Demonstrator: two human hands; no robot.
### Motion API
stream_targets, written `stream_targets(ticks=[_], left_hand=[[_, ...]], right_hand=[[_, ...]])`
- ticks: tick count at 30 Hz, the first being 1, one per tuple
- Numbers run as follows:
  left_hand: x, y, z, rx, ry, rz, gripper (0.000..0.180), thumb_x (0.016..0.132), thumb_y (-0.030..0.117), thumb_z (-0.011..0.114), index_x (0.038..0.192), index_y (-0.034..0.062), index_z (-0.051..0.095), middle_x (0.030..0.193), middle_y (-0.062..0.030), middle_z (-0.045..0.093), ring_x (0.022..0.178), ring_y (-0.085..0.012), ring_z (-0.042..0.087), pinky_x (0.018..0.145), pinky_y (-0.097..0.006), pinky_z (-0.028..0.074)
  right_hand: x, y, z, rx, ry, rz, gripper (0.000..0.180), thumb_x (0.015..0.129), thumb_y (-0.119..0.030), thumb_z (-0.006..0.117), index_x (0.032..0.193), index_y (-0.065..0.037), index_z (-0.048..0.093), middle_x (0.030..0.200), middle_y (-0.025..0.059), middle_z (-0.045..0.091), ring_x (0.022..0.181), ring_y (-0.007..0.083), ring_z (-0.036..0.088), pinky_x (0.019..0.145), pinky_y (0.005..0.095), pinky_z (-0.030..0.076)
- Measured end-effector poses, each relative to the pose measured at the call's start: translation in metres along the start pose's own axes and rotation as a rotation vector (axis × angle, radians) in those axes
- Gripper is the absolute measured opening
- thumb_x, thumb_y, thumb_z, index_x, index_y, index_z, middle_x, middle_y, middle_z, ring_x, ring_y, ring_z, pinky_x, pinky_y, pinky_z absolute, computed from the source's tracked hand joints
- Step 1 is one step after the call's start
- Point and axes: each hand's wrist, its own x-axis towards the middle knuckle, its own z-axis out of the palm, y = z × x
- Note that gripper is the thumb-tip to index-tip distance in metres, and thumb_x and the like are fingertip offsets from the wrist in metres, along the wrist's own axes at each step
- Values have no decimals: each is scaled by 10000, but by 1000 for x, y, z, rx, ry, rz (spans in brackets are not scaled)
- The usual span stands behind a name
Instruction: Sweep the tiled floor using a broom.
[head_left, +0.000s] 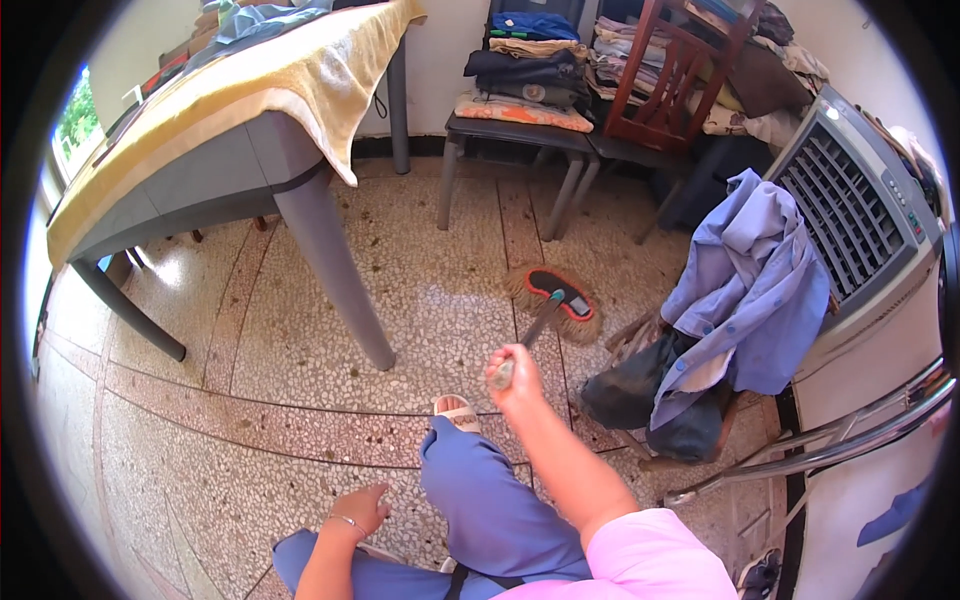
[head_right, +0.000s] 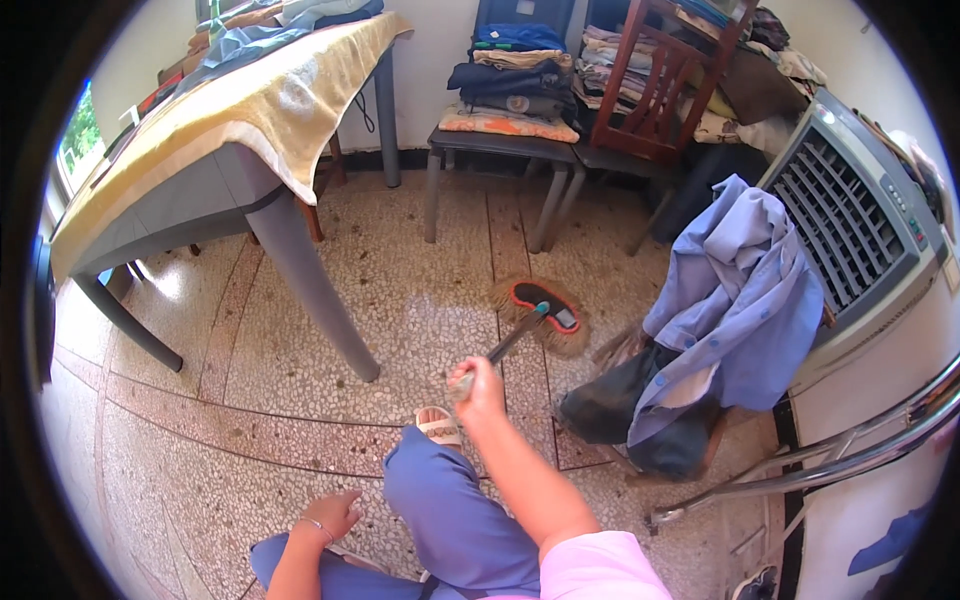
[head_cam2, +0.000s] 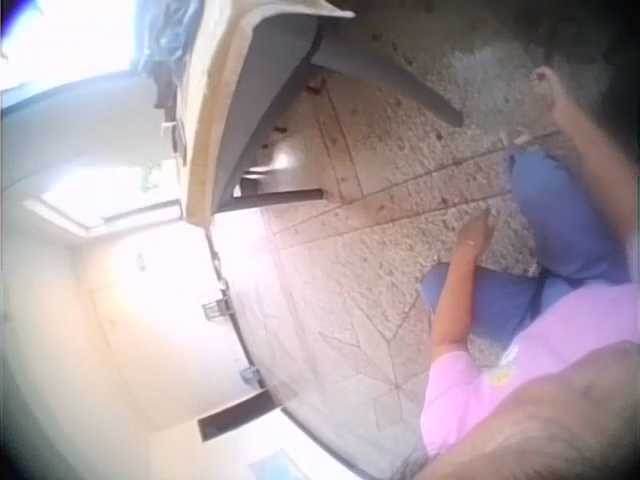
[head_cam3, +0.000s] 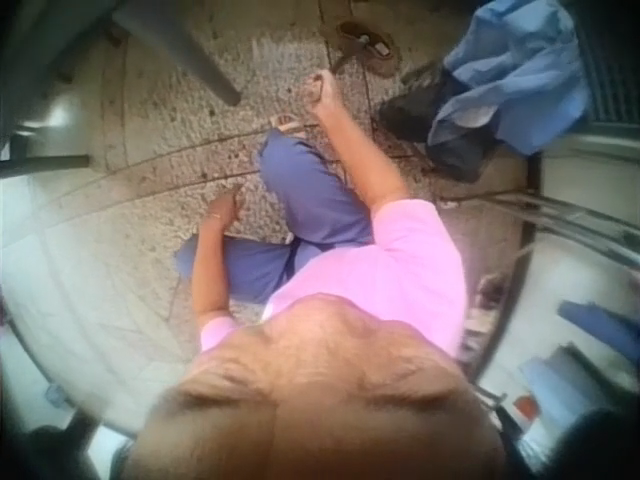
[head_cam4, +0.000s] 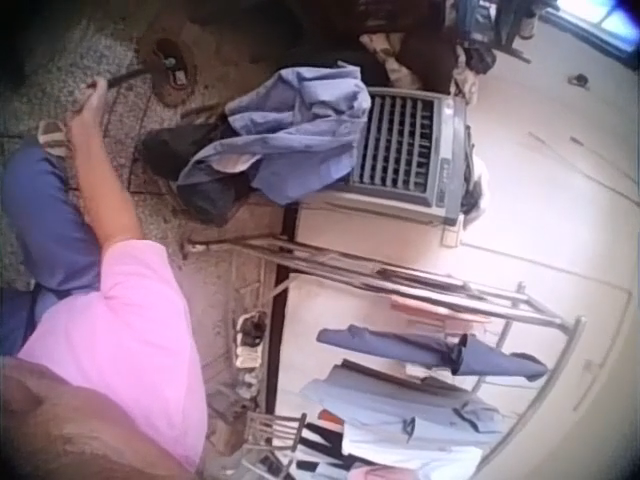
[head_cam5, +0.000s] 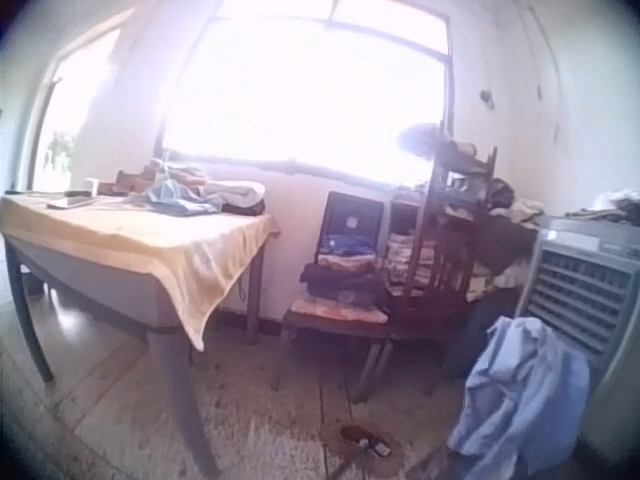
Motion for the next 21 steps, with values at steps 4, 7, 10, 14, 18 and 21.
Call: stream_targets(ticks=[4,7,10,14,18,21], left_hand=[[-17,7,-7,-32,13,-84,437,815,297,515,1216,130,465,1046,-175,581,941,-312,564,805,-396,445],[-15,0,1,-126,22,-56,442,816,314,517,1215,131,465,893,-149,627,847,-323,587,777,-388,450],[-2,1,2,-138,-59,-62,442,814,298,526,1219,133,463,884,-155,627,844,-321,588,755,-384,457],[16,-1,-3,-168,-44,-28,455,809,303,531,1215,107,466,896,-167,625,865,-312,584,777,-399,445],[49,3,-7,-201,-116,-76,466,813,310,532,1222,97,463,903,-169,625,865,-314,585,782,-385,445],[73,-7,4,-165,-123,-90,469,813,313,534,1222,96,464,921,-169,624,882,-319,582,792,-378,444]], right_hand=[[73,-71,-34,-85,6,-169,127,748,-135,528,649,-110,451,553,16,469,447,118,460,387,232,403],[107,-94,-48,-55,22,-247,134,754,-152,520,650,-112,447,549,23,466,444,130,463,396,249,411],[115,-76,-65,-128,97,-316,152,771,-176,500,648,-110,443,553,40,468,452,158,473,405,285,419],[63,3,-40,-256,178,-169,194,800,-186,465,651,-62,447,593,104,488,503,252,522,457,357,448],[15,10,-13,-212,56,208,143,785,-119,464,708,1,451,650,163,506,570,314,557,517,414,492],[32,-11,-14,-172,46,270,113,781,-79,454,756,31,448,655,178,502,606,329,560,555,450,511]])
